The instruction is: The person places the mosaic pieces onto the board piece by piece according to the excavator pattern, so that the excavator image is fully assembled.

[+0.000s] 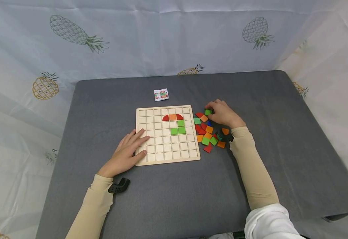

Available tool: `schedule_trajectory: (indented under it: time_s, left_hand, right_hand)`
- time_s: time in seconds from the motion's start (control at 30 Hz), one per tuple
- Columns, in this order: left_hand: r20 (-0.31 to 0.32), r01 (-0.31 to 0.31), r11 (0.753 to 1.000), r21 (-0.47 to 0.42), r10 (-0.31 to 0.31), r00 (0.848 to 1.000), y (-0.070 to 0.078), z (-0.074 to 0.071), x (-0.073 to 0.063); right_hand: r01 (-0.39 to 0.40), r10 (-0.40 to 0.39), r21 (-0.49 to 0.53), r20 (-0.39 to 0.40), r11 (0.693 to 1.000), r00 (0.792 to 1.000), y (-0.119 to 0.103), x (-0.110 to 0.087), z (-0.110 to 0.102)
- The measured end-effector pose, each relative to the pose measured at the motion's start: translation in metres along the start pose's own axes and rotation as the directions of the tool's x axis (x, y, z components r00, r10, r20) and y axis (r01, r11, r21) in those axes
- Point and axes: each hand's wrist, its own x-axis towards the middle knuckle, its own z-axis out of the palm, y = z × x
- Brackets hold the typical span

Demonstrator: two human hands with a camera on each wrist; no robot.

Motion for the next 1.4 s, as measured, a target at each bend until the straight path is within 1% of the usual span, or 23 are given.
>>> schedule_trajectory:
  time_s: [0.4,0.67,0.87,1.13,1.27,1.4]
  left_hand:
    - [0.000,0.001,1.000,-0.002,-0.001,1.000,-0.001,0.001,0.000]
    - [-0.003,-0.005,1.000,-0.005,0.005,1.000,0.000,0.000,0.000]
    - [-0.002,-0.007,1.000,-0.006,0.007,1.000,-0.001,0.001,0.000]
    - [-0.015,-0.015,1.000,-0.006,0.015,1.000,-0.001,0.001,0.000]
    - [-0.008,-0.008,1.000,-0.009,0.008,1.000,-0.001,0.001,0.000]
    - [-0.006,-0.008,1.000,-0.008,0.008,1.000,-0.001,0.001,0.000]
  right_hand:
    - [0.002,-0.002,-0.016,-0.003,1.000,1.000,-0.001,0.000,-0.001]
    - [0.007,-0.009,-0.040,-0.029,0.999,1.000,0.000,0.001,0.000]
    - [-0.003,0.002,-0.034,-0.025,0.999,1.000,0.000,0.002,0.001]
    - [-0.016,0.014,-0.054,-0.031,0.998,0.999,-0.002,0.001,-0.001]
    - [0.001,-0.003,-0.044,-0.055,0.999,0.998,-0.006,0.000,0.000]
    - [0.057,-0.058,-0.008,-0.089,0.998,0.994,-0.019,-0.002,0.001]
